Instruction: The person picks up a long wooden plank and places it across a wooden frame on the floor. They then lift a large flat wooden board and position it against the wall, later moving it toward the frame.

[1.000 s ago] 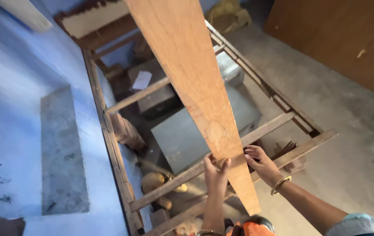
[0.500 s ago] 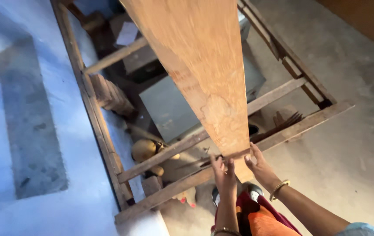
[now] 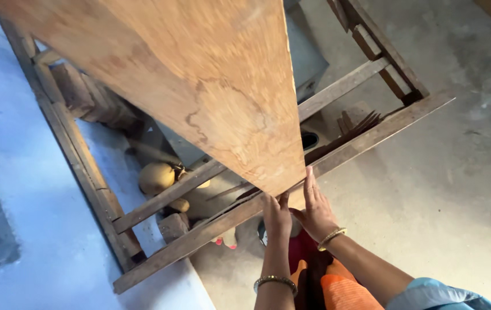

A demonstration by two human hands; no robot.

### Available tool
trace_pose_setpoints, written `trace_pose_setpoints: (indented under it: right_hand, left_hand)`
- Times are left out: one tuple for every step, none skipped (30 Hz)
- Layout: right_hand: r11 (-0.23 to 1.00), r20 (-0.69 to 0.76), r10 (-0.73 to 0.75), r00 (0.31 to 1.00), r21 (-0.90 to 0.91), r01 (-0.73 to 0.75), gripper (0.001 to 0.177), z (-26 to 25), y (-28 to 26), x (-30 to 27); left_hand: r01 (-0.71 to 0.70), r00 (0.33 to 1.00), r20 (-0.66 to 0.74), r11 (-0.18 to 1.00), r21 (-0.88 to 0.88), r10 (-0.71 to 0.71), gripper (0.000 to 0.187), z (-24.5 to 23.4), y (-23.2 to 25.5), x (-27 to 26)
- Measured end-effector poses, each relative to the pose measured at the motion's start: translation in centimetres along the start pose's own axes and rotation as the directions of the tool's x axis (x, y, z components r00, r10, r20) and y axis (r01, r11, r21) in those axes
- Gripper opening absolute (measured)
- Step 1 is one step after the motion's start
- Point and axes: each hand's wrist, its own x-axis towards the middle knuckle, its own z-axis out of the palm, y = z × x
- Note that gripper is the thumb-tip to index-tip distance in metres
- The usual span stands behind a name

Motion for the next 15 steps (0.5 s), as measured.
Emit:
trace_pose_setpoints:
  right_hand:
    - [0.998,0.007,-0.012,1.000,0.056,0.012,0.131,0.1,0.2,0.1]
    - [0.998,0.015,-0.019,1.000,0.056,0.018,0.133,0.1,0.3,0.2]
    - [0.998,0.022,-0.026,0.999,0.056,0.025,0.134,0.1,0.5,0.3]
    - [0.998,0.030,-0.033,0.999,0.059,0.031,0.136,0.2,0.5,0.3]
    - [0.999,0.048,-0.018,0.999,0.051,0.016,0.135,0.2,0.5,0.4]
    - [0.999,0.064,-0.001,0.998,0.041,-0.002,0.135,0.1,0.6,0.5]
    - [0.999,0.080,0.016,0.997,0.032,-0.019,0.135,0.1,0.6,0.5]
    - [0.999,0.073,0.006,0.997,0.038,-0.009,0.135,0.0,0.7,0.5]
    - [0.999,0.067,-0.005,0.998,0.044,0.002,0.136,0.0,0.8,0.5]
    - [0.999,0.056,-0.017,0.998,0.052,0.014,0.136,0.0,0.8,0.6]
    - [0.998,0.039,-0.025,0.999,0.066,0.022,0.137,0.2,0.8,0.6]
    - [0.996,0.020,-0.030,0.999,0.081,0.028,0.137,0.3,0.8,0.6]
    - [0.995,0.001,-0.036,0.999,0.095,0.035,0.137,0.5,0.9,0.5]
    - [0.995,-0.015,-0.042,0.999,0.094,0.043,0.139,0.8,0.9,0.5]
    - [0.994,-0.030,-0.049,0.998,0.093,0.051,0.140,1.0,1.0,0.6]
  left_hand:
    - [0.033,0.999,-0.010,0.999,0.025,-0.033,0.048,0.0,0.0,0.1]
    - [-0.012,1.000,-0.014,0.996,0.085,0.014,0.047,-0.2,0.1,0.2]
    - [-0.057,0.998,-0.014,0.988,0.144,0.060,0.046,-0.4,0.2,0.2]
    - [-0.102,0.994,-0.011,0.973,0.205,0.107,0.045,-0.8,0.3,0.3]
    - [-0.145,0.989,-0.003,0.958,0.247,0.150,0.044,-1.1,0.4,0.3]
    - [-0.188,0.981,0.011,0.939,0.287,0.193,0.043,-1.4,0.6,0.4]
    - [-0.231,0.972,0.027,0.917,0.326,0.235,0.043,-1.6,0.7,0.5]
    - [-0.179,0.984,0.045,0.930,0.320,0.174,0.042,-1.9,0.8,0.4]
    - [-0.126,0.992,0.063,0.941,0.315,0.112,0.041,-2.0,0.9,0.5]
    - [-0.076,0.995,0.081,0.947,0.313,0.053,0.040,-2.1,1.0,0.6]
    - [-0.109,0.993,0.072,0.939,0.326,0.090,0.037,-2.3,1.0,0.6]
    - [-0.142,0.990,0.066,0.930,0.340,0.127,0.034,-2.4,1.0,0.7]
    - [-0.175,0.985,0.060,0.919,0.354,0.164,0.032,-2.5,0.9,0.7]
    - [-0.208,0.978,0.073,0.916,0.343,0.194,0.028,-2.6,0.8,0.9]
    - [-0.240,0.971,0.086,0.913,0.331,0.224,0.024,-2.6,0.6,1.2]
